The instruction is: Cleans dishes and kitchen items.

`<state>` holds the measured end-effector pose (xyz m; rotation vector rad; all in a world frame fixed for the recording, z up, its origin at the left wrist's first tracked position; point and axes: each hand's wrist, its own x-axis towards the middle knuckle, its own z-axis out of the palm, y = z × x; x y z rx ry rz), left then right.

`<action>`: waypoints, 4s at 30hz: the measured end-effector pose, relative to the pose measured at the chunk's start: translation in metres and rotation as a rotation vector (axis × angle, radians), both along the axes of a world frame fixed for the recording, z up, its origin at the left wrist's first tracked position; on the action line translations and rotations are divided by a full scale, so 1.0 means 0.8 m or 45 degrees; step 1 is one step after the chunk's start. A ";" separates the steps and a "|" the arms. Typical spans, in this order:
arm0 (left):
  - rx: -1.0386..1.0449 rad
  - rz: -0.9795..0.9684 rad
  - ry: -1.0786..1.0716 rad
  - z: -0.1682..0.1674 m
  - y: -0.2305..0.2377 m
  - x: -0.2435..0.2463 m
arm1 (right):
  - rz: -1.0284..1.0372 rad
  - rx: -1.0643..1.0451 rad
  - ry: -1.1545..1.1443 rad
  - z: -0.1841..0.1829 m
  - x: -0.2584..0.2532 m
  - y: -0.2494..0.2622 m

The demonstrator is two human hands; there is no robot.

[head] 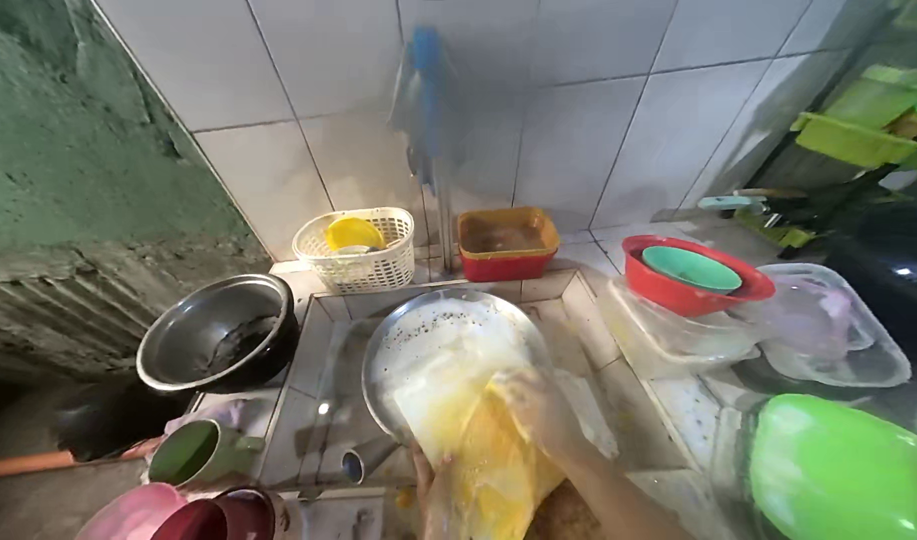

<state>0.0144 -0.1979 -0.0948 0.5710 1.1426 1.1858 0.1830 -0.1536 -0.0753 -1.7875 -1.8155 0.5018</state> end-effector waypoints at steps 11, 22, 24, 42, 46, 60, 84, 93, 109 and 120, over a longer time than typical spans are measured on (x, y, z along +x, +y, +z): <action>-0.011 -0.050 0.049 0.005 0.007 -0.004 | -0.220 -0.066 -0.018 -0.007 -0.019 0.003; 0.006 -0.047 0.003 -0.003 0.004 -0.006 | -0.029 -0.135 -0.007 0.012 -0.073 -0.008; 0.043 -0.028 0.011 -0.002 0.003 -0.005 | 0.106 -0.150 -0.052 0.016 -0.056 0.002; -0.027 -0.058 -0.187 -0.001 -0.003 -0.012 | -0.128 -0.255 -0.060 0.018 -0.097 -0.027; -0.045 -0.110 -0.128 -0.005 0.005 -0.011 | -0.234 -0.216 -0.220 0.012 -0.019 0.057; -0.084 -0.083 -0.296 0.004 0.000 -0.011 | -0.256 -0.180 -0.083 0.014 -0.092 -0.028; -0.047 -0.157 -0.233 -0.006 0.002 -0.009 | -0.246 -0.294 -0.275 0.033 -0.018 0.061; -0.050 -0.118 -0.208 0.000 -0.004 -0.010 | -0.183 -0.315 -0.094 0.022 -0.036 0.018; -0.021 -0.223 -0.214 -0.012 -0.008 -0.024 | -0.816 -0.106 2.027 0.004 0.071 -0.164; 0.046 -0.189 -0.022 0.003 -0.012 -0.009 | -0.046 -0.088 -0.224 0.008 0.013 -0.034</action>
